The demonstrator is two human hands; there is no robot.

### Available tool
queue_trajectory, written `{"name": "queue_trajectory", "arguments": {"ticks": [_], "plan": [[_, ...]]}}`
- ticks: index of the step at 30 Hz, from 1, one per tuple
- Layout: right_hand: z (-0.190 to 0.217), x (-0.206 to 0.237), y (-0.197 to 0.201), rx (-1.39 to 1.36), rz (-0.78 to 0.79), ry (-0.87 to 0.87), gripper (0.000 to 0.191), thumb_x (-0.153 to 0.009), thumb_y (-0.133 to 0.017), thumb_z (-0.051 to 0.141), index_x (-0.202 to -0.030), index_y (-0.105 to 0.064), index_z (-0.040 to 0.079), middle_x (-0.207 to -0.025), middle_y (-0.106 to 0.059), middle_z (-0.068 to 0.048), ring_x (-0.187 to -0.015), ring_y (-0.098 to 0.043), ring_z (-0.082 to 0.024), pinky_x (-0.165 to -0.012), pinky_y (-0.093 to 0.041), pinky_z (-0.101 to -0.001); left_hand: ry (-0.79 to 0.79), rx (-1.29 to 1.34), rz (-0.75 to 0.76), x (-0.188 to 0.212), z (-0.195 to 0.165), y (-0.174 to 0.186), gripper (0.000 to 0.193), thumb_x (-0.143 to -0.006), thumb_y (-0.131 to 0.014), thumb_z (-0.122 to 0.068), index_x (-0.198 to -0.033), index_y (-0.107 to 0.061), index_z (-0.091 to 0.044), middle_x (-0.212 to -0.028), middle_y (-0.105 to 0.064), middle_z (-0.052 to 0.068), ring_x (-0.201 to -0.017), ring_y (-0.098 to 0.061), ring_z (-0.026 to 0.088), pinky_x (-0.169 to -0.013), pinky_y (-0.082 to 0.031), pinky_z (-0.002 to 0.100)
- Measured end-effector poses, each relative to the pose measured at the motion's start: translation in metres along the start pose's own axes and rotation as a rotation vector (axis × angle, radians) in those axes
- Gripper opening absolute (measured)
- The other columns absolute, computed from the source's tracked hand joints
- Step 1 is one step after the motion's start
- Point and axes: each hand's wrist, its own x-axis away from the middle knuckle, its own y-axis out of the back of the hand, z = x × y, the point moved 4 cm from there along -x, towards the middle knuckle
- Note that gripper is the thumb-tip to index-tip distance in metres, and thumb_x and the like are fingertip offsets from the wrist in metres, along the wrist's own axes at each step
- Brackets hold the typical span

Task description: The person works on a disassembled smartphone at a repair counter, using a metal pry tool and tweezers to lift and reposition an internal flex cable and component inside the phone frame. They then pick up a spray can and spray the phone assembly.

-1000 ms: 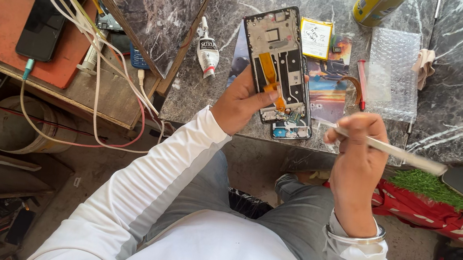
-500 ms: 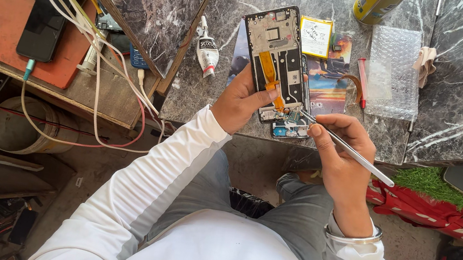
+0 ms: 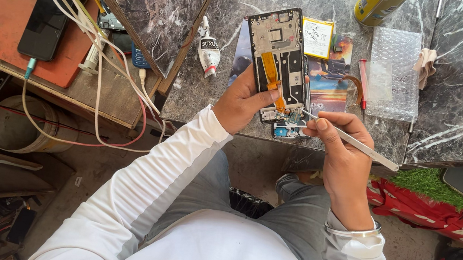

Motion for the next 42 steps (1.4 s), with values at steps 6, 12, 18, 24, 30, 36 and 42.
{"name": "queue_trajectory", "arguments": {"ticks": [6,12,18,24,30,36,42], "plan": [[0.004,0.000,-0.001,-0.031,0.003,0.056,0.015,-0.103,-0.068,0.006,-0.113,-0.063,-0.004,-0.102,-0.072,-0.015,-0.094,-0.073,-0.020,-0.091,-0.062,-0.0364,-0.034,-0.059,0.024,-0.003,0.004,-0.003,0.048,-0.108,-0.057,-0.002,-0.151,-0.037,-0.002,-0.140,-0.057,0.006,-0.131,-0.055,0.013,-0.114,-0.047,0.033],[0.010,0.001,-0.010,0.122,0.018,0.095,0.014,-0.101,-0.068,0.003,-0.113,-0.064,-0.004,-0.101,-0.074,-0.014,-0.094,-0.074,-0.017,-0.090,-0.061,-0.0303,-0.037,-0.167,-0.001,-0.001,0.000,-0.008,0.050,-0.106,-0.058,-0.004,-0.150,-0.034,-0.002,-0.137,-0.056,0.006,-0.128,-0.055,0.012,-0.110,-0.049,0.031],[0.024,0.009,-0.026,0.569,0.049,0.336,0.011,-0.099,-0.075,0.001,-0.108,-0.070,0.000,-0.096,-0.075,-0.006,-0.084,-0.066,-0.008,-0.072,-0.052,-0.0219,-0.040,-0.220,-0.019,0.000,-0.004,-0.009,0.053,-0.104,-0.058,-0.003,-0.151,-0.034,-0.001,-0.136,-0.057,0.008,-0.126,-0.056,0.012,-0.109,-0.048,0.030],[0.023,0.010,-0.023,0.557,0.041,0.357,0.010,-0.098,-0.075,0.001,-0.107,-0.070,-0.001,-0.096,-0.074,-0.005,-0.084,-0.066,-0.006,-0.073,-0.052,-0.0206,-0.039,-0.197,-0.035,-0.001,-0.004,-0.008,0.055,-0.103,-0.058,-0.003,-0.152,-0.033,-0.001,-0.137,-0.057,0.007,-0.125,-0.056,0.012,-0.108,-0.049,0.030],[0.017,0.010,-0.005,0.358,-0.014,0.277,0.015,-0.101,-0.073,0.002,-0.111,-0.063,-0.002,-0.099,-0.072,-0.008,-0.091,-0.069,-0.010,-0.080,-0.054,-0.0217,-0.046,-0.227,-0.029,0.000,-0.005,-0.006,0.053,-0.104,-0.059,-0.005,-0.152,-0.038,-0.001,-0.137,-0.059,0.007,-0.126,-0.056,0.012,-0.110,-0.048,0.030],[0.031,-0.001,-0.004,0.131,-0.025,0.346,0.020,-0.105,-0.072,0.002,-0.120,-0.058,0.000,-0.108,-0.070,-0.009,-0.101,-0.072,-0.014,-0.097,-0.059,-0.0264,-0.036,-0.212,0.009,0.001,-0.005,-0.006,0.053,-0.104,-0.057,-0.005,-0.154,-0.038,-0.001,-0.140,-0.059,0.007,-0.129,-0.056,0.013,-0.113,-0.047,0.031],[0.046,-0.017,-0.019,0.265,0.012,0.316,0.019,-0.104,-0.073,0.000,-0.119,-0.063,-0.005,-0.112,-0.074,-0.015,-0.106,-0.073,-0.018,-0.096,-0.058,-0.0264,-0.049,-0.162,0.008,0.002,-0.011,-0.011,0.053,-0.104,-0.054,-0.004,-0.154,-0.036,-0.003,-0.142,-0.058,0.006,-0.132,-0.055,0.013,-0.114,-0.046,0.031]]}}
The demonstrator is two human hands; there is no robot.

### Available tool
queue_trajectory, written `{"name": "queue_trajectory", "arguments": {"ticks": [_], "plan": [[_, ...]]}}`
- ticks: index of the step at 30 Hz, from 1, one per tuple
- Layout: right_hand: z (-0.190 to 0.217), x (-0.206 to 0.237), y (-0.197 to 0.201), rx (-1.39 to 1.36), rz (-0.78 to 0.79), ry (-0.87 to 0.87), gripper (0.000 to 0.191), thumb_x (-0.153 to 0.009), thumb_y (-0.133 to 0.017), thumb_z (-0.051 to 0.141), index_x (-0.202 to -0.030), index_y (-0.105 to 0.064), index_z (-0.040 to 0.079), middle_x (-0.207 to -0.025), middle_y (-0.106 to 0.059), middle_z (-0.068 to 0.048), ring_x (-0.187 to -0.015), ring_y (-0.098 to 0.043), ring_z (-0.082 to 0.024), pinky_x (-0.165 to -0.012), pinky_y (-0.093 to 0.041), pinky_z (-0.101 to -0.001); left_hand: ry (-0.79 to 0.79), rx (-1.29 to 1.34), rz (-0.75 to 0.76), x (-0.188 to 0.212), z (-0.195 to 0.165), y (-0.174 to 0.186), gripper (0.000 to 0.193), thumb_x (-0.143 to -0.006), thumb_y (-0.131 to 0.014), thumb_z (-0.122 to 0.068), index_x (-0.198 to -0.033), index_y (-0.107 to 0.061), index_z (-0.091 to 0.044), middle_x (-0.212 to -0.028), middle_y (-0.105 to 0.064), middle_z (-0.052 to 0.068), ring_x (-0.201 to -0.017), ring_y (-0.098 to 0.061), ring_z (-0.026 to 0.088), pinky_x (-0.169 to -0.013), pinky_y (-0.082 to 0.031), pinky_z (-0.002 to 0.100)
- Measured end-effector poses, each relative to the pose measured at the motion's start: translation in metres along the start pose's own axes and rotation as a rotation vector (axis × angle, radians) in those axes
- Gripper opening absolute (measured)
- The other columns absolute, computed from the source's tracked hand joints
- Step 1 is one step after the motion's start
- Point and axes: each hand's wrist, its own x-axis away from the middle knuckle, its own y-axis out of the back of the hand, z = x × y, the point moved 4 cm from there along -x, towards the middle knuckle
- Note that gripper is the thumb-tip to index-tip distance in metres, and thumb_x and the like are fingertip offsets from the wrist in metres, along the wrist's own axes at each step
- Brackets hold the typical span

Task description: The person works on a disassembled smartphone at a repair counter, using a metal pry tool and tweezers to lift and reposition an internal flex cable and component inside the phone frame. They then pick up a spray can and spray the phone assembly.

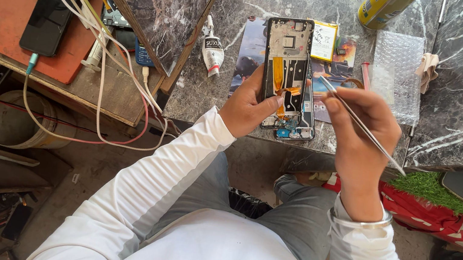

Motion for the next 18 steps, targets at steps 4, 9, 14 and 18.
{"name": "queue_trajectory", "arguments": {"ticks": [4,9,14,18], "plan": [[-0.004,-0.021,-0.009,0.011,0.066,-0.058,0.018,-0.103,-0.071,0.000,-0.117,-0.064,-0.006,-0.111,-0.075,-0.016,-0.106,-0.074,-0.018,-0.092,-0.059,-0.0260,0.010,-0.065,0.025,0.003,-0.004,-0.003,0.054,-0.103,-0.053,-0.001,-0.154,-0.039,-0.004,-0.138,-0.061,0.007,-0.126,-0.059,0.012,-0.107,-0.050,0.031],[-0.007,-0.031,-0.014,-0.082,0.104,-0.106,0.014,-0.104,-0.068,0.001,-0.113,-0.060,-0.005,-0.111,-0.072,-0.017,-0.110,-0.076,-0.022,-0.094,-0.064,-0.0303,0.095,0.048,0.009,0.002,0.003,-0.005,0.058,-0.101,-0.054,0.002,-0.155,-0.036,-0.006,-0.130,-0.061,0.005,-0.109,-0.061,0.011,-0.094,-0.054,0.028],[-0.009,-0.032,-0.014,-0.037,0.112,-0.115,0.014,-0.104,-0.068,0.001,-0.113,-0.060,-0.006,-0.111,-0.073,-0.018,-0.108,-0.075,-0.023,-0.094,-0.063,-0.0301,0.048,0.037,0.048,0.003,0.004,-0.004,0.056,-0.102,-0.054,0.001,-0.155,-0.036,-0.003,-0.136,-0.058,0.006,-0.123,-0.058,0.012,-0.106,-0.050,0.030],[-0.009,-0.033,-0.014,-0.047,0.112,-0.119,0.015,-0.103,-0.068,0.002,-0.113,-0.060,-0.005,-0.110,-0.074,-0.017,-0.108,-0.076,-0.022,-0.093,-0.063,-0.0298,-0.004,-0.051,0.067,0.004,0.000,-0.004,0.061,-0.102,-0.057,0.000,-0.159,-0.034,-0.001,-0.140,-0.056,0.007,-0.132,-0.056,0.015,-0.114,-0.048,0.032]]}}
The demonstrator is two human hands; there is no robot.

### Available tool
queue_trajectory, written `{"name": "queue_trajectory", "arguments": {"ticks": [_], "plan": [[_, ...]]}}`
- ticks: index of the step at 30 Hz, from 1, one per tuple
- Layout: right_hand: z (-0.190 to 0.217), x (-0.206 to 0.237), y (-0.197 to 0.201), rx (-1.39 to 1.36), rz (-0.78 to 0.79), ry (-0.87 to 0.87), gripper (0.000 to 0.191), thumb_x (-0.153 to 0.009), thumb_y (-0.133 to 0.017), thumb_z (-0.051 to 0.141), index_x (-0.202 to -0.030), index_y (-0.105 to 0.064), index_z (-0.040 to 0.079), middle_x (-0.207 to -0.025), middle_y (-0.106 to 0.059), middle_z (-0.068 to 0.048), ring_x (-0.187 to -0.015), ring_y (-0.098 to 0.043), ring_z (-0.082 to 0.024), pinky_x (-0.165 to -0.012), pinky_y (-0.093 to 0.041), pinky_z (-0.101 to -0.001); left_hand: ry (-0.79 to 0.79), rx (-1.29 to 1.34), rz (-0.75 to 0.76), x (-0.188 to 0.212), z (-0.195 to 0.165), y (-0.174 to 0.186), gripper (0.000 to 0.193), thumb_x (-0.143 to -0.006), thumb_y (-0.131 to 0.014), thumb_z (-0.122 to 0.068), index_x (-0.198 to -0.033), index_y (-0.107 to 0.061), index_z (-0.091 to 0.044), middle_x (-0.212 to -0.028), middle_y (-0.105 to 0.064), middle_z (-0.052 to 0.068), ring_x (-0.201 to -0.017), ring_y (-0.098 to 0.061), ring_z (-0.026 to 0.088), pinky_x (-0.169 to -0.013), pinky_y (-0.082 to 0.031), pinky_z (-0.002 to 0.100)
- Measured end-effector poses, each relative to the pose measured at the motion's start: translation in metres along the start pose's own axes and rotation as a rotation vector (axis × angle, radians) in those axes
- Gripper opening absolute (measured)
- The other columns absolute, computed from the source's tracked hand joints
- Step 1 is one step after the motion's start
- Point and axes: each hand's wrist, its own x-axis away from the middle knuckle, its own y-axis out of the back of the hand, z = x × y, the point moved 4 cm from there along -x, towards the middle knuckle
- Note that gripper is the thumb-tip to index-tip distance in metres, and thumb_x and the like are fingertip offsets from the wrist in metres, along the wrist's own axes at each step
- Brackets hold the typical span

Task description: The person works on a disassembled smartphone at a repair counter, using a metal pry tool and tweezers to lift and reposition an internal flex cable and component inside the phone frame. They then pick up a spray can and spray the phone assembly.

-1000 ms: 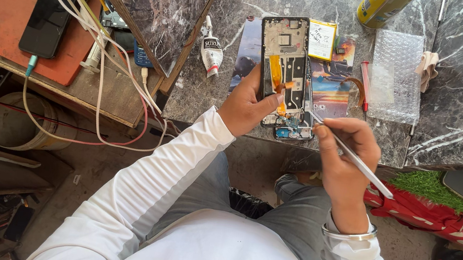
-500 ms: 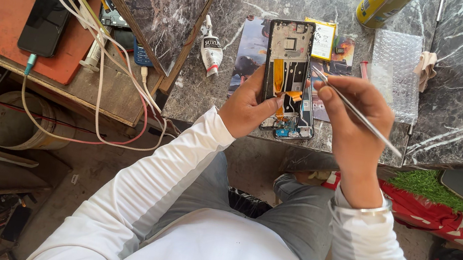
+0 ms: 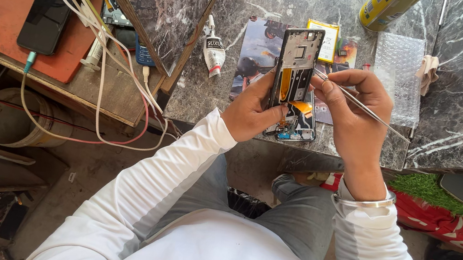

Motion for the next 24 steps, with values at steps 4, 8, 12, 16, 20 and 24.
{"name": "queue_trajectory", "arguments": {"ticks": [4,8,12,16,20,24], "plan": [[0.003,0.000,-0.001,0.034,-0.004,0.006,0.015,-0.103,-0.070,0.003,-0.112,-0.061,-0.005,-0.108,-0.074,-0.016,-0.106,-0.075,-0.019,-0.091,-0.063,-0.0282,0.003,0.057,0.029,0.000,-0.004,-0.001,0.069,-0.102,-0.062,-0.001,-0.163,-0.029,-0.003,-0.145,-0.055,0.008,-0.136,-0.055,0.017,-0.117,-0.046,0.033],[0.007,0.000,-0.003,0.092,-0.004,-0.010,0.016,-0.102,-0.074,0.004,-0.110,-0.062,-0.004,-0.103,-0.074,-0.013,-0.097,-0.074,-0.014,-0.085,-0.061,-0.0248,0.032,0.188,0.034,-0.001,-0.009,-0.005,0.080,-0.100,-0.066,-0.001,-0.166,-0.021,-0.004,-0.151,-0.046,0.008,-0.140,-0.051,0.018,-0.116,-0.049,0.034],[0.012,0.000,-0.003,0.147,-0.005,-0.017,0.017,-0.100,-0.076,0.006,-0.107,-0.064,-0.004,-0.098,-0.073,-0.012,-0.090,-0.072,-0.011,-0.080,-0.059,-0.0236,0.073,0.136,0.037,-0.001,-0.013,-0.005,0.085,-0.098,-0.068,-0.004,-0.166,-0.018,-0.004,-0.154,-0.041,0.009,-0.140,-0.050,0.019,-0.107,-0.057,0.033],[0.015,-0.001,-0.004,0.156,-0.005,-0.013,0.017,-0.099,-0.077,0.006,-0.105,-0.065,-0.004,-0.096,-0.074,-0.011,-0.088,-0.072,-0.011,-0.079,-0.059,-0.0233,0.043,0.125,0.040,-0.001,-0.016,-0.005,0.086,-0.098,-0.070,-0.005,-0.166,-0.018,-0.003,-0.156,-0.040,0.010,-0.144,-0.047,0.019,-0.108,-0.056,0.033],[0.014,-0.001,-0.004,0.104,-0.008,-0.027,0.016,-0.099,-0.075,0.007,-0.105,-0.066,-0.004,-0.098,-0.076,-0.010,-0.092,-0.075,-0.011,-0.082,-0.062,-0.0237,0.060,0.159,0.043,0.000,-0.013,-0.005,0.086,-0.099,-0.070,-0.005,-0.167,-0.017,-0.004,-0.155,-0.041,0.010,-0.143,-0.048,0.020,-0.110,-0.056,0.033],[0.012,0.000,-0.004,0.151,-0.023,-0.001,0.014,-0.101,-0.076,0.004,-0.104,-0.066,-0.005,-0.098,-0.074,-0.011,-0.090,-0.071,-0.011,-0.080,-0.058,-0.0233,0.048,0.183,0.047,-0.002,-0.012,-0.006,0.086,-0.100,-0.071,-0.003,-0.168,-0.018,-0.004,-0.156,-0.043,0.011,-0.145,-0.048,0.021,-0.112,-0.054,0.033]]}}
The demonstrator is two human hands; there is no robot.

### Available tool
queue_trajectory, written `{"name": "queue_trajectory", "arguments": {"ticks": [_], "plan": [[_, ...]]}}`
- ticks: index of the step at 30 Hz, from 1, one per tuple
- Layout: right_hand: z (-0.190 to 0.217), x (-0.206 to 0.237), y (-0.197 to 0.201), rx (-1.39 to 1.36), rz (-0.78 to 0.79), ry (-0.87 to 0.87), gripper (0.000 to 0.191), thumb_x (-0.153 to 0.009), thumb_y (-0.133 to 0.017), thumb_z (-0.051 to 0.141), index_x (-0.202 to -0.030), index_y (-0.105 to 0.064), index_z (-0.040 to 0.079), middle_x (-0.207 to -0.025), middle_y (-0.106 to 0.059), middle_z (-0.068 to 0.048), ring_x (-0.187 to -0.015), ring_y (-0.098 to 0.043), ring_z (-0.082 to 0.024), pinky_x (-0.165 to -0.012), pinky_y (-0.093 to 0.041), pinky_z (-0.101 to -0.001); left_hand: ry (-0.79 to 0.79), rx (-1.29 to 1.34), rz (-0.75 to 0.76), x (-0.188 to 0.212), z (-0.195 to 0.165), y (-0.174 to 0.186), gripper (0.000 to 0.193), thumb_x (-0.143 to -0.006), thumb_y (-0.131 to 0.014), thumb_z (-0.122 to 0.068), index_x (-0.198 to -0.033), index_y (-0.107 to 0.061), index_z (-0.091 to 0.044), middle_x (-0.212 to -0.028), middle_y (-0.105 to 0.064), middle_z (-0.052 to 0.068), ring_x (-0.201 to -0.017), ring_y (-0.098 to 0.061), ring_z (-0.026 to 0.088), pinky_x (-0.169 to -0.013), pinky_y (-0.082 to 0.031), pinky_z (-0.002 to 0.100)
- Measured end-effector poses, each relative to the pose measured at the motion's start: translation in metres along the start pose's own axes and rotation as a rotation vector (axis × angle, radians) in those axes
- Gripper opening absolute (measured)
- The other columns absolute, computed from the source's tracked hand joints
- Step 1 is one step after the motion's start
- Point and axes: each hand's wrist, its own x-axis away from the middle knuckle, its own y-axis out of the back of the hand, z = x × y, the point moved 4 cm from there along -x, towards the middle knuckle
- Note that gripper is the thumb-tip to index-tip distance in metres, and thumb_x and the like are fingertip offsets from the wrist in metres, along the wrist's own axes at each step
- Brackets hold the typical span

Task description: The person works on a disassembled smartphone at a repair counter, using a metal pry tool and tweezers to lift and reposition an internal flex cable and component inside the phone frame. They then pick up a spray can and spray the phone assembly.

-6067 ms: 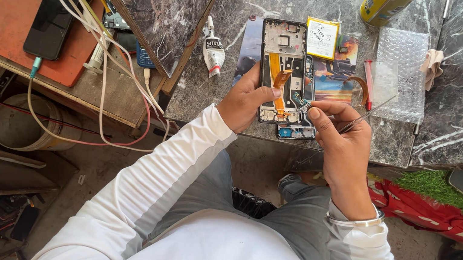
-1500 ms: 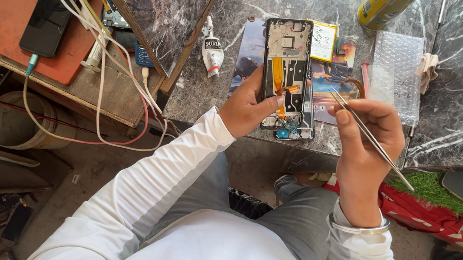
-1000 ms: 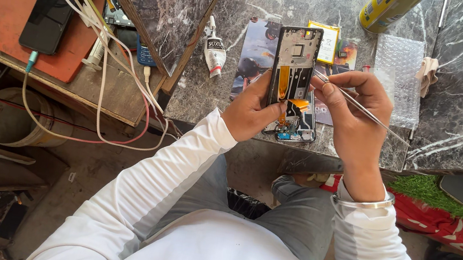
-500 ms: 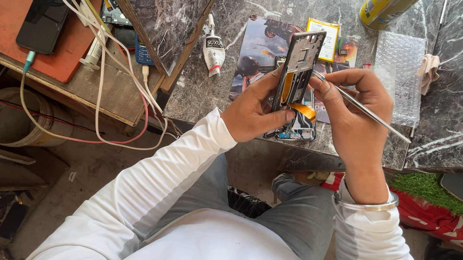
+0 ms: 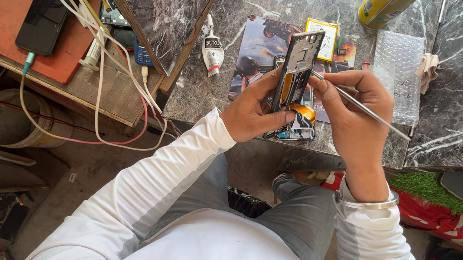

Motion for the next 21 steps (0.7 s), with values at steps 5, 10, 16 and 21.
{"name": "queue_trajectory", "arguments": {"ticks": [5,10,16,21], "plan": [[-0.005,0.002,-0.001,-0.122,0.010,0.036,0.011,-0.101,-0.074,0.001,-0.104,-0.064,-0.004,-0.104,-0.074,-0.011,-0.095,-0.073,-0.011,-0.086,-0.060,-0.0234,0.013,-0.046,-0.009,0.001,-0.001,0.001,0.087,-0.097,-0.069,-0.004,-0.166,-0.015,-0.005,-0.161,-0.036,0.009,-0.147,-0.043,0.018,-0.106,-0.056,0.032],[-0.010,0.004,-0.001,-0.063,0.017,0.076,0.008,-0.103,-0.072,-0.001,-0.105,-0.066,-0.006,-0.104,-0.073,-0.011,-0.095,-0.071,-0.012,-0.084,-0.057,-0.0229,0.011,-0.008,-0.015,0.001,0.005,0.002,0.087,-0.098,-0.069,-0.003,-0.167,-0.015,-0.005,-0.156,-0.043,0.009,-0.141,-0.048,0.017,-0.108,-0.054,0.032],[-0.011,0.006,-0.001,-0.010,0.073,0.075,0.005,-0.103,-0.070,-0.005,-0.107,-0.068,-0.006,-0.104,-0.072,-0.012,-0.093,-0.067,-0.013,-0.080,-0.053,-0.0230,0.022,0.009,-0.024,0.002,0.014,0.006,0.084,-0.100,-0.069,-0.010,-0.167,-0.018,-0.004,-0.144,-0.053,0.008,-0.132,-0.055,0.016,-0.112,-0.051,0.033],[-0.006,0.013,-0.004,-0.054,0.120,0.122,0.003,-0.100,-0.067,-0.007,-0.102,-0.065,-0.005,-0.107,-0.072,-0.012,-0.111,-0.074,-0.017,-0.089,-0.058,-0.0239,-0.012,-0.003,-0.064,0.001,0.016,0.013,0.087,-0.099,-0.075,-0.028,-0.165,-0.024,-0.003,-0.140,-0.057,0.008,-0.130,-0.056,0.017,-0.113,-0.048,0.035]]}}
